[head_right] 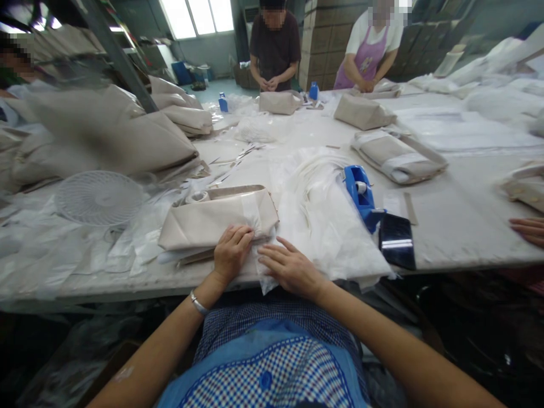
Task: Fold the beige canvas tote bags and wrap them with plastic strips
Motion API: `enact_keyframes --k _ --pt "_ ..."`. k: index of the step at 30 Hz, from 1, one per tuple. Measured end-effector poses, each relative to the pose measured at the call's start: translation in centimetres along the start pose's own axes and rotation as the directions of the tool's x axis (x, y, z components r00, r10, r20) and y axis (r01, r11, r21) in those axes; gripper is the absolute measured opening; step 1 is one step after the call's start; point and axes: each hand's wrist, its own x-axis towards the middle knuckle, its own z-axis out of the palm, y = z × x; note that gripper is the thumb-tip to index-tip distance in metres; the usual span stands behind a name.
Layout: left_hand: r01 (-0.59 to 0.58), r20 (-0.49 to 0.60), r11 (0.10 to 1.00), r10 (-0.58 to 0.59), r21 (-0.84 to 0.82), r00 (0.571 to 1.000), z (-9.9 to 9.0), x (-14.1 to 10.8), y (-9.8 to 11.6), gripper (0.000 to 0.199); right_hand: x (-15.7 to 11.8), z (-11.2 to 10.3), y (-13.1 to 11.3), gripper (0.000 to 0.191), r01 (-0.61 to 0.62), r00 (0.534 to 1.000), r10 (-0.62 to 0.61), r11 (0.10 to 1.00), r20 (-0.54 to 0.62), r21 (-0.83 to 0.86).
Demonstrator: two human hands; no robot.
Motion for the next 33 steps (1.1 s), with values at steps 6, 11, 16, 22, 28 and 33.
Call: enact_keyframes --k 6,11,16,22,28,33 --pt "0.001 -0.020 1.000 -0.001 -0.008 1.000 -0.4 0.1 0.0 0.023 -3.0 1.7 -1.7 0.046 0.056 0.998 -0.056 0.998 0.036 0.000" --pt "-0.012 -0.038 1.000 0.012 0.008 0.999 -0.5 0.2 -0.1 0.021 -1.7 3.6 -1.4 0.031 0.089 0.978 -0.087 0.996 -0.192 0.001" --pt "-0.011 -0.059 1.000 0.012 0.018 0.998 -0.4 0.2 -0.2 0.019 -1.9 3.6 -2.5 0.031 0.048 0.961 -0.029 0.997 -0.274 0.064" --pt "0.007 -0.074 1.000 -0.007 0.012 0.997 -0.1 0.3 -0.2 0.020 -2.5 3.6 -3.5 0.037 0.012 0.960 0.015 0.995 -0.281 0.095" --pt "0.002 -0.078 1.000 -0.002 0.006 0.997 0.1 0.1 -0.2 0.019 -1.5 1.9 -3.5 0.034 0.031 0.966 -0.004 0.995 -0.259 0.100" --pt "0.008 -0.078 1.000 -0.009 -0.010 0.997 0.0 0.1 0.0 0.016 2.3 -1.7 -1.2 0.028 0.005 0.964 0.027 0.993 -0.266 0.119"
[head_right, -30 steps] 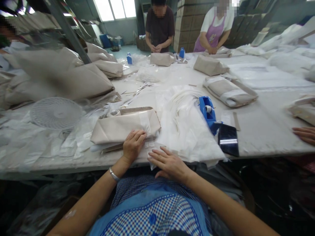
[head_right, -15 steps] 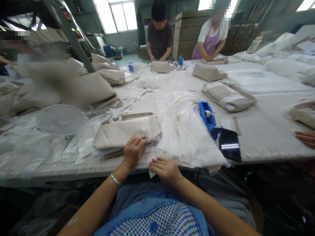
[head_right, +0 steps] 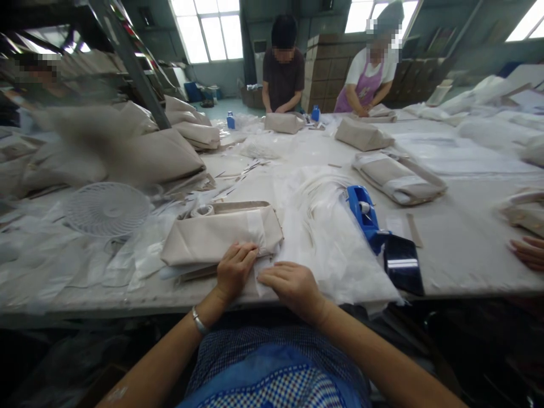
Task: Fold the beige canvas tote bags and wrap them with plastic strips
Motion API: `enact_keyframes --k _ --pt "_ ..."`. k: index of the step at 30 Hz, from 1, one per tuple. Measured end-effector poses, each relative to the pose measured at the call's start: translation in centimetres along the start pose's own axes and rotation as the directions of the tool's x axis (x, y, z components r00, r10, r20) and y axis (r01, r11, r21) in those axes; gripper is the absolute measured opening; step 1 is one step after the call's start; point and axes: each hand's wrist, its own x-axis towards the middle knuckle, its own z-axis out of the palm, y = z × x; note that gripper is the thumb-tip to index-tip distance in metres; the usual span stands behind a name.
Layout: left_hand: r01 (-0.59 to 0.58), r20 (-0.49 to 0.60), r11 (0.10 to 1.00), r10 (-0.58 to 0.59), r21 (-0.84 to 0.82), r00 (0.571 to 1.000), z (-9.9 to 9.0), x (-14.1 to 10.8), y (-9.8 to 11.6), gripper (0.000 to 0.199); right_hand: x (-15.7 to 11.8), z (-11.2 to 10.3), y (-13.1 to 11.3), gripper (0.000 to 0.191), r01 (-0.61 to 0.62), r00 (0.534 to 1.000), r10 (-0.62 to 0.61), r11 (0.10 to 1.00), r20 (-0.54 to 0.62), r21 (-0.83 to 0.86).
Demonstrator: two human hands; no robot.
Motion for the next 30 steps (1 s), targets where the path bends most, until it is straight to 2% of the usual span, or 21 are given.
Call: enact_keyframes --k 4,7,9,12,14,18,21,23,25,28,30 --pt "-0.001 0.004 1.000 0.001 -0.017 1.000 -0.3 0.0 0.1 0.014 5.2 -0.6 3.7 0.018 -0.160 0.987 0.160 0.987 0.023 -0.033" --pt "-0.001 -0.008 1.000 0.000 -0.021 1.000 -0.4 -0.2 -0.1 0.016 8.5 0.7 6.5 0.011 -0.328 0.940 0.330 0.944 0.088 -0.038" --pt "-0.001 -0.024 1.000 0.001 -0.026 1.000 -0.2 -0.4 -0.3 0.019 9.9 1.9 8.0 0.006 -0.377 0.915 0.380 0.925 0.137 -0.049" --pt "0.012 -0.050 0.999 -0.014 -0.043 0.999 0.0 -0.7 -0.6 0.023 10.7 3.8 9.9 0.005 -0.344 0.922 0.346 0.938 0.173 -0.040" --pt "0.035 -0.037 0.998 -0.037 -0.044 0.999 -0.1 -0.6 -0.7 0.025 10.6 4.7 11.0 0.009 -0.318 0.935 0.319 0.947 0.154 -0.032" --pt "0.037 0.083 0.999 -0.040 0.036 0.996 -0.5 0.2 -0.6 0.037 10.3 5.9 12.7 0.014 -0.353 0.926 0.360 0.933 0.114 -0.072" --pt "0.038 0.130 0.994 -0.051 0.102 0.990 -0.7 0.7 -0.3 0.045 10.5 6.1 12.8 0.009 -0.368 0.921 0.377 0.925 0.097 -0.100" --pt "0.045 0.137 0.992 -0.061 0.119 0.989 -0.8 0.8 -0.1 0.045 10.1 5.2 12.2 0.006 -0.380 0.918 0.391 0.916 0.071 -0.130" --pt "0.051 0.146 0.992 -0.068 0.117 0.987 -0.8 0.8 0.0 0.047 8.9 3.0 11.2 0.010 -0.357 0.930 0.366 0.919 0.025 -0.169" --pt "0.052 0.159 0.992 -0.070 0.113 0.985 -0.9 0.5 0.0 0.053 5.2 -2.5 10.3 0.013 -0.317 0.948 0.297 0.911 -0.112 -0.264" --pt "0.050 0.153 0.992 -0.068 0.119 0.986 -0.8 0.4 -0.3 0.056 2.0 -7.0 10.3 0.014 -0.409 0.907 0.336 0.850 -0.255 -0.333"
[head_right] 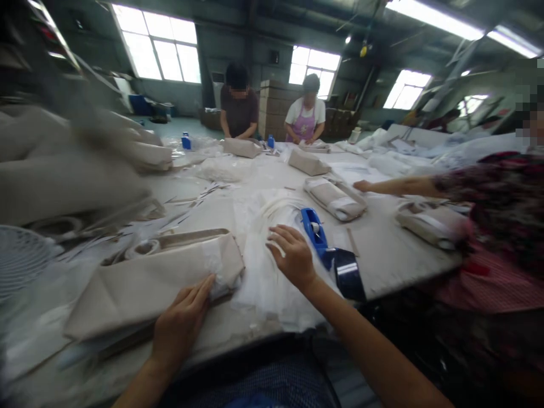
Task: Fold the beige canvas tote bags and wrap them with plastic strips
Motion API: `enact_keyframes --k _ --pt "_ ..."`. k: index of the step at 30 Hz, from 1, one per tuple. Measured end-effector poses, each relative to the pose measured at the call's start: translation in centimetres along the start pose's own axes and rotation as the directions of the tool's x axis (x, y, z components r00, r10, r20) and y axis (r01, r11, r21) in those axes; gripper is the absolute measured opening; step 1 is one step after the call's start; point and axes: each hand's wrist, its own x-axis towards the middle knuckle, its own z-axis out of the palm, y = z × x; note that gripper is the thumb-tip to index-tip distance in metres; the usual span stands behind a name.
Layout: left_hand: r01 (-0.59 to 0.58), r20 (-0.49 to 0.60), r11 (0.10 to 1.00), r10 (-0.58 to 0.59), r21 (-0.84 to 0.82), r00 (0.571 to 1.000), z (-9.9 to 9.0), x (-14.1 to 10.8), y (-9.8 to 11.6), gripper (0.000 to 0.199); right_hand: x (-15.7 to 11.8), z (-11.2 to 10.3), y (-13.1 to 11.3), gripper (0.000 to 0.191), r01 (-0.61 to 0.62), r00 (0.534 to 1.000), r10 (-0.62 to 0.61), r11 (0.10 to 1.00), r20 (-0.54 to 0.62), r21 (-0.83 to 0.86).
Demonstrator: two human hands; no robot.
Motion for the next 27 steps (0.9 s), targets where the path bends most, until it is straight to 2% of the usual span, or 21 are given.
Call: enact_keyframes --k 2,3,5,7,8,9,13,17,18,20,23,24,25,27 --pt "-0.009 -0.010 1.000 0.009 0.005 1.000 0.1 -0.1 -0.2 0.056 -1.6 -4.0 3.4 0.015 -0.228 0.969 0.220 0.971 -0.109 -0.067" --pt "-0.018 -0.017 1.000 0.018 0.007 1.000 0.2 -0.1 -0.3 0.055 -2.3 -5.6 5.1 0.016 -0.379 0.919 0.369 0.924 -0.139 -0.049" --pt "-0.036 -0.030 0.999 0.036 0.014 0.999 0.2 -0.1 -0.4 0.054 -3.2 -7.6 8.0 0.019 -0.665 0.737 0.670 0.742 -0.092 0.082" --pt "-0.046 -0.037 0.999 0.047 0.024 0.998 0.2 -0.1 -0.4 0.052 -3.5 -8.1 9.8 0.026 -0.817 0.557 0.829 0.538 0.045 0.205" --pt "-0.048 -0.038 0.998 0.049 0.026 0.998 0.2 -0.1 -0.4 0.051 -3.5 -8.0 10.3 0.029 -0.849 0.504 0.857 0.468 0.108 0.246" --pt "-0.051 -0.039 0.998 0.052 0.027 0.998 0.1 -0.1 -0.4 0.050 -3.5 -7.7 10.6 0.033 -0.861 0.477 0.865 0.425 0.155 0.278" --pt "-0.059 -0.040 0.998 0.060 0.022 0.997 0.1 0.0 -0.4 0.047 -2.8 -6.8 10.3 0.038 -0.844 0.450 0.865 0.330 0.223 0.422" --pt "-0.040 -0.033 0.999 0.041 0.037 0.999 0.2 -0.1 -0.4 0.050 -3.1 -8.2 8.8 0.032 -0.704 0.500 0.864 0.364 0.062 0.610" --pt "-0.043 -0.033 0.998 0.045 0.039 0.998 0.3 -0.2 -0.4 0.051 -3.5 -8.8 8.4 0.032 -0.661 0.500 0.865 0.363 0.025 0.657" --pt "-0.055 -0.035 0.998 0.057 0.037 0.998 0.4 -0.3 -0.5 0.054 -4.9 -9.8 7.5 0.034 -0.619 0.467 0.883 0.293 0.042 0.728" --pt "-0.067 -0.036 0.998 0.068 0.020 0.997 0.7 -0.5 -0.7 0.058 -7.6 -10.4 6.6 0.034 -0.682 0.360 0.903 0.082 0.236 0.726" --pt "-0.060 -0.034 0.998 0.060 0.015 0.998 0.8 -0.5 -0.7 0.059 -8.5 -10.4 6.5 0.033 -0.715 0.328 0.901 0.039 0.285 0.698" --pt "-0.052 -0.031 0.999 0.052 0.011 0.998 0.8 -0.6 -0.8 0.060 -9.3 -10.1 6.5 0.032 -0.749 0.308 0.900 0.028 0.310 0.662" --pt "-0.040 -0.032 0.999 0.040 0.005 0.999 0.9 -0.6 -0.8 0.060 -10.4 -9.4 6.9 0.030 -0.803 0.300 0.904 0.068 0.303 0.592"
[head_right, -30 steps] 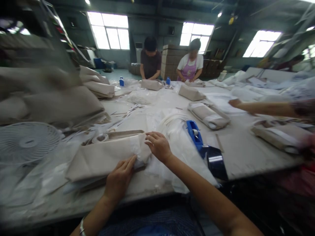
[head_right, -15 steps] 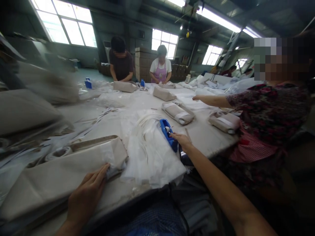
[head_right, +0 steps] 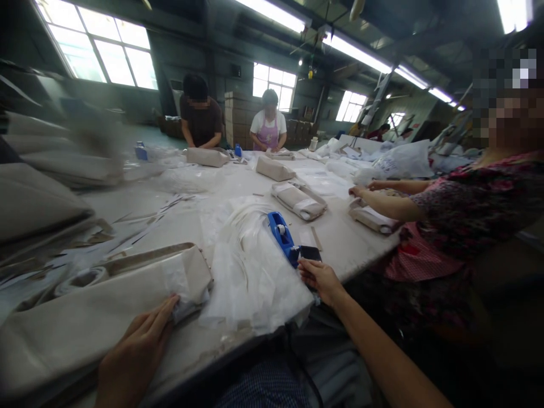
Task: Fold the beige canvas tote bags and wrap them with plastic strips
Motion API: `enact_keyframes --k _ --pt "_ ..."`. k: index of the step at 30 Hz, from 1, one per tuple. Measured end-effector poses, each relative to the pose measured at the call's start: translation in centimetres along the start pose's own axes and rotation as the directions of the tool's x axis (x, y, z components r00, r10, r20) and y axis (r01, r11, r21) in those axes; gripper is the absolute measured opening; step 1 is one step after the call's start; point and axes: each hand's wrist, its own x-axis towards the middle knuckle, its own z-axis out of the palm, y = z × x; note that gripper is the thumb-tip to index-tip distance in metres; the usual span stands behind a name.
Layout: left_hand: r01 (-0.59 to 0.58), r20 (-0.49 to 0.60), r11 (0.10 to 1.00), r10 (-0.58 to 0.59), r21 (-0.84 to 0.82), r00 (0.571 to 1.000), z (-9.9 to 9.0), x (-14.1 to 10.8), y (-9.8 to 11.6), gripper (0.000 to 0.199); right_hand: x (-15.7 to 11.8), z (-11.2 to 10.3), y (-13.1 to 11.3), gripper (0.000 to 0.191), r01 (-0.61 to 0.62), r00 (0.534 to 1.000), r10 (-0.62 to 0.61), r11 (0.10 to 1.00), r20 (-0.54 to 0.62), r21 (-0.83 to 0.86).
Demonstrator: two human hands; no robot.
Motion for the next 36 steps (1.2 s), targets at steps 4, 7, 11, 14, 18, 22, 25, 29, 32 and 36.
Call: enact_keyframes --k 4,7,11,14,18,22,25,29,32,36 --pt "-0.018 -0.007 1.000 0.018 -0.019 1.000 -0.1 0.2 -0.1 0.055 1.7 0.1 1.0 0.027 0.095 0.994 -0.103 0.979 -0.038 -0.182" --pt "-0.034 -0.014 0.999 0.033 -0.031 0.999 -0.2 0.3 -0.1 0.054 2.6 -0.3 0.7 0.022 0.200 0.973 -0.227 0.912 -0.036 -0.358" --pt "-0.009 -0.031 0.999 0.008 -0.037 0.999 -0.5 0.4 0.1 0.050 1.8 -2.0 0.7 0.015 0.294 0.935 -0.355 0.768 0.003 -0.570" --pt "0.005 -0.035 0.995 -0.008 -0.096 0.999 -0.6 0.4 0.3 0.051 0.3 -3.2 0.3 0.018 0.377 0.882 -0.468 0.646 0.046 -0.664" --pt "0.031 -0.007 0.990 -0.032 -0.135 0.999 -0.4 0.4 0.2 0.055 -1.4 -2.4 -2.7 0.029 0.657 0.650 -0.644 0.210 0.403 -0.724" --pt "0.047 0.017 0.995 -0.046 -0.093 0.999 -0.3 0.2 0.4 0.054 -2.4 3.2 -6.2 0.031 0.838 0.439 -0.557 -0.031 0.705 -0.545" --pt "0.065 0.025 0.996 -0.063 -0.069 0.998 -0.4 0.2 0.7 0.049 -2.6 9.6 -7.4 0.029 0.931 0.297 -0.426 -0.069 0.855 -0.357" --pt "0.079 0.012 0.994 -0.078 -0.081 0.997 -0.6 0.6 1.0 0.046 -2.3 19.0 -7.7 0.029 0.990 0.078 -0.277 -0.095 0.958 -0.108" --pt "0.081 0.002 0.992 -0.081 -0.101 0.997 -0.7 0.6 1.1 0.047 -1.4 25.3 -7.6 0.029 0.992 -0.038 -0.178 -0.128 0.983 0.015" --pt "0.085 -0.021 0.991 -0.088 -0.101 0.996 -0.4 0.4 1.1 0.048 0.1 31.5 -7.4 0.023 0.973 -0.048 0.014 -0.224 0.999 0.050"
